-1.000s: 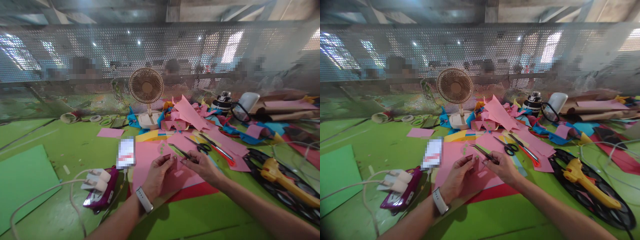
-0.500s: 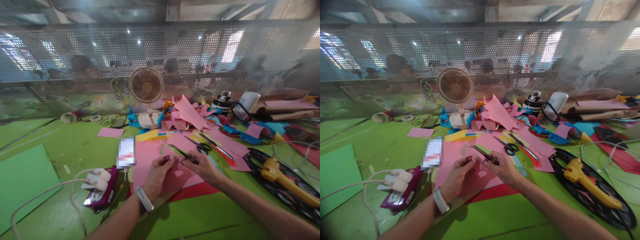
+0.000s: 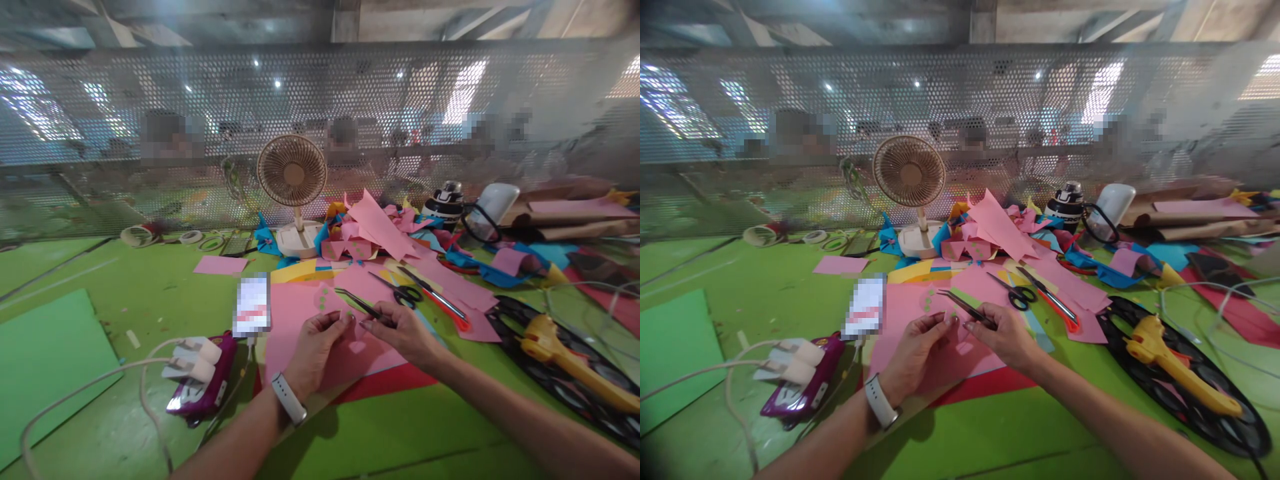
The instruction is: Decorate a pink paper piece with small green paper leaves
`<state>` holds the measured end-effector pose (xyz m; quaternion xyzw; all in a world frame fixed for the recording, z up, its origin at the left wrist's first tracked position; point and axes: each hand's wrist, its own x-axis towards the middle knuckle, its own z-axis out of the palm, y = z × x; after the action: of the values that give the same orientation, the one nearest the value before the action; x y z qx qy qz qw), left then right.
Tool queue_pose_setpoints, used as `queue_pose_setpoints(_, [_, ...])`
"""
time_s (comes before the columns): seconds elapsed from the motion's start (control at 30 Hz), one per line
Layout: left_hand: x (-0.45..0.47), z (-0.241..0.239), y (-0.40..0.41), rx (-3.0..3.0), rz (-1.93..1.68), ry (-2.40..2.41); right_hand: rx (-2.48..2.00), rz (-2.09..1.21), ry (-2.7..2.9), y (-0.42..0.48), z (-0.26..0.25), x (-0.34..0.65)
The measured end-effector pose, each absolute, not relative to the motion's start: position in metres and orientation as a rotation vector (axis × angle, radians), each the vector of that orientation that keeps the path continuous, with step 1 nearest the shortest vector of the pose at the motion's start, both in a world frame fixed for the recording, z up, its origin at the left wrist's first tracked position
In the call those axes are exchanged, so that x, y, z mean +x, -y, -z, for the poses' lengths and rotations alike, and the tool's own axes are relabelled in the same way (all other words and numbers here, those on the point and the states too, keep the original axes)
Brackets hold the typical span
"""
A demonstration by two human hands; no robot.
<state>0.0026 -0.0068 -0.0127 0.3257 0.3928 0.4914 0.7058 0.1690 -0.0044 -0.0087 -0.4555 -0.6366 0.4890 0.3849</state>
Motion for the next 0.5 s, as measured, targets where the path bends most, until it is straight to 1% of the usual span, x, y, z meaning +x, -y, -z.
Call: queue_pose_setpoints(0.5, [0.0013, 0.0160, 0.0065, 0.778, -1.099, -0.854, -1.167, -1.234, 1.619, 0.0050, 0.0053, 0.1703])
